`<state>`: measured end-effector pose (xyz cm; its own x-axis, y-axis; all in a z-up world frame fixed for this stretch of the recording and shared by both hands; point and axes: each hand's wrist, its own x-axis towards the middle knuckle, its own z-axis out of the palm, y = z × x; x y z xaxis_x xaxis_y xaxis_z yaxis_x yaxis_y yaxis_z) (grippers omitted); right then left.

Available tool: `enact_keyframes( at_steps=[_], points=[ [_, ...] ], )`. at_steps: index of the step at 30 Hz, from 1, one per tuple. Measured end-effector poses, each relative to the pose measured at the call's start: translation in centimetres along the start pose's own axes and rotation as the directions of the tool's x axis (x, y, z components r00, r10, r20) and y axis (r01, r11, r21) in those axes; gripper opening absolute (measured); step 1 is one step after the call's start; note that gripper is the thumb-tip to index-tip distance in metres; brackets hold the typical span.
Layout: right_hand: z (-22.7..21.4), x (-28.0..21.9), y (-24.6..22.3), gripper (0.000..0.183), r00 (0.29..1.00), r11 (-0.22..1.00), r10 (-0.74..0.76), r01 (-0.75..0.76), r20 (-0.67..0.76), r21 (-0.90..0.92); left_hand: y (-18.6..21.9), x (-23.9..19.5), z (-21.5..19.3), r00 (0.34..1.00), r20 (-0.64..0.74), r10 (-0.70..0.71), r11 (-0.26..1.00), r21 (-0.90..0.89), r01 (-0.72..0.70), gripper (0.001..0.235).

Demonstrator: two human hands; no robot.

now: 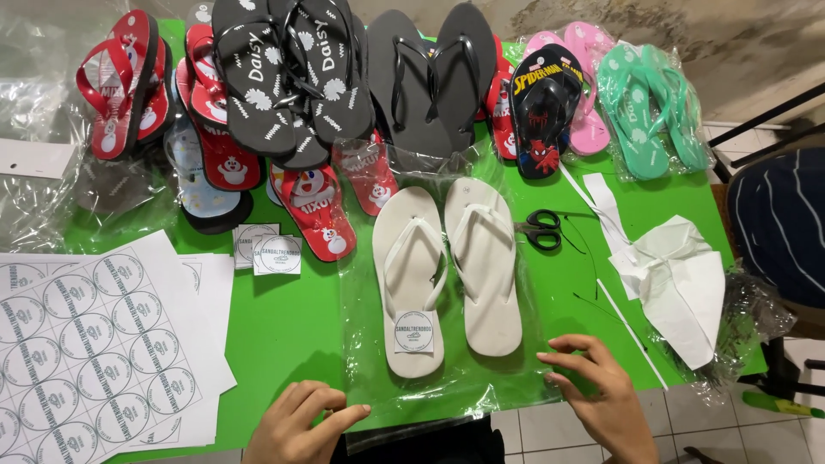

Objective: Cleaning excess material from flip-flop soles and packaging them into plastic bags.

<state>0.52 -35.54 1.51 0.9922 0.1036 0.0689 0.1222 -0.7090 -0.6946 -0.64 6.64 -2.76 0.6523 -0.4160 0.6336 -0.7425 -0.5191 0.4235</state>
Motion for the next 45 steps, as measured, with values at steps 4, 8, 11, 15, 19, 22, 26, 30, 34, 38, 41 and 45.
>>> enact_keyframes(
  at_steps=[4,8,11,15,19,22,26,30,34,38,41,45],
  points=[
    [0.5,-0.8,1.1,0.028,1.0,0.997,-0.013,0.013,-0.01,0.071,-0.5,-0.9,0.2,0.999,-0.016,-0.035,0.999,0.039,0.036,0.018],
    [1.1,-0.7,1.1,0.02,1.0,0.986,0.007,-0.004,-0.013,0.169,0.2,0.4,0.0,0.996,-0.055,-0.071,0.995,0.066,0.074,0.01],
    [1.3,-0.6,1.0,0.013,0.999,0.98,0.037,-0.029,-0.034,0.195,0.7,1.4,-0.6,0.994,-0.044,-0.098,0.995,0.03,0.099,0.011],
    [0.8,-1.1,1.1,0.014,0.995,0.964,0.09,-0.076,-0.045,0.256,1.2,1.9,-1.2,0.979,-0.104,-0.173,0.984,-0.056,0.168,0.006],
    [0.8,-1.7,2.0,0.008,0.983,0.944,0.184,-0.181,0.012,0.275,2.1,0.2,-0.2,0.835,-0.056,-0.548,0.83,-0.161,0.534,0.006],
    [1.1,-1.3,1.8,0.016,0.972,0.921,0.234,-0.233,0.034,0.312,2.8,-0.8,-0.5,0.646,0.081,-0.759,0.626,-0.179,0.759,0.015],
    [1.2,-1.1,1.3,0.012,0.938,0.862,0.345,-0.328,0.026,0.386,2.9,-0.2,-0.5,0.545,0.129,-0.828,0.494,-0.29,0.82,0.015],
    [1.6,-0.9,1.3,0.012,0.886,0.756,0.462,-0.42,0.047,0.502,3.0,0.1,0.2,0.417,0.124,-0.901,0.355,-0.342,0.87,0.003],
    [1.5,-0.2,0.4,0.035,0.78,0.61,0.618,-0.556,0.099,0.564,3.3,1.0,0.2,0.072,0.179,-0.981,-0.01,-0.423,0.906,0.005],
    [1.4,0.2,-0.6,0.044,0.692,0.557,0.695,-0.688,0.192,0.465,3.4,2.5,-0.9,-0.113,0.31,-0.944,-0.224,-0.351,0.909,0.039],
    [1.3,0.3,-1.2,0.057,0.715,0.571,0.65,-0.683,0.257,0.455,2.9,1.8,0.1,-0.047,0.281,-0.958,-0.167,-0.42,0.892,0.055],
    [1.9,-0.2,0.5,0.067,0.793,0.609,0.573,-0.582,0.209,0.538,2.5,1.6,0.6,0.02,0.309,-0.951,-0.085,-0.322,0.943,0.063]
  ],
)
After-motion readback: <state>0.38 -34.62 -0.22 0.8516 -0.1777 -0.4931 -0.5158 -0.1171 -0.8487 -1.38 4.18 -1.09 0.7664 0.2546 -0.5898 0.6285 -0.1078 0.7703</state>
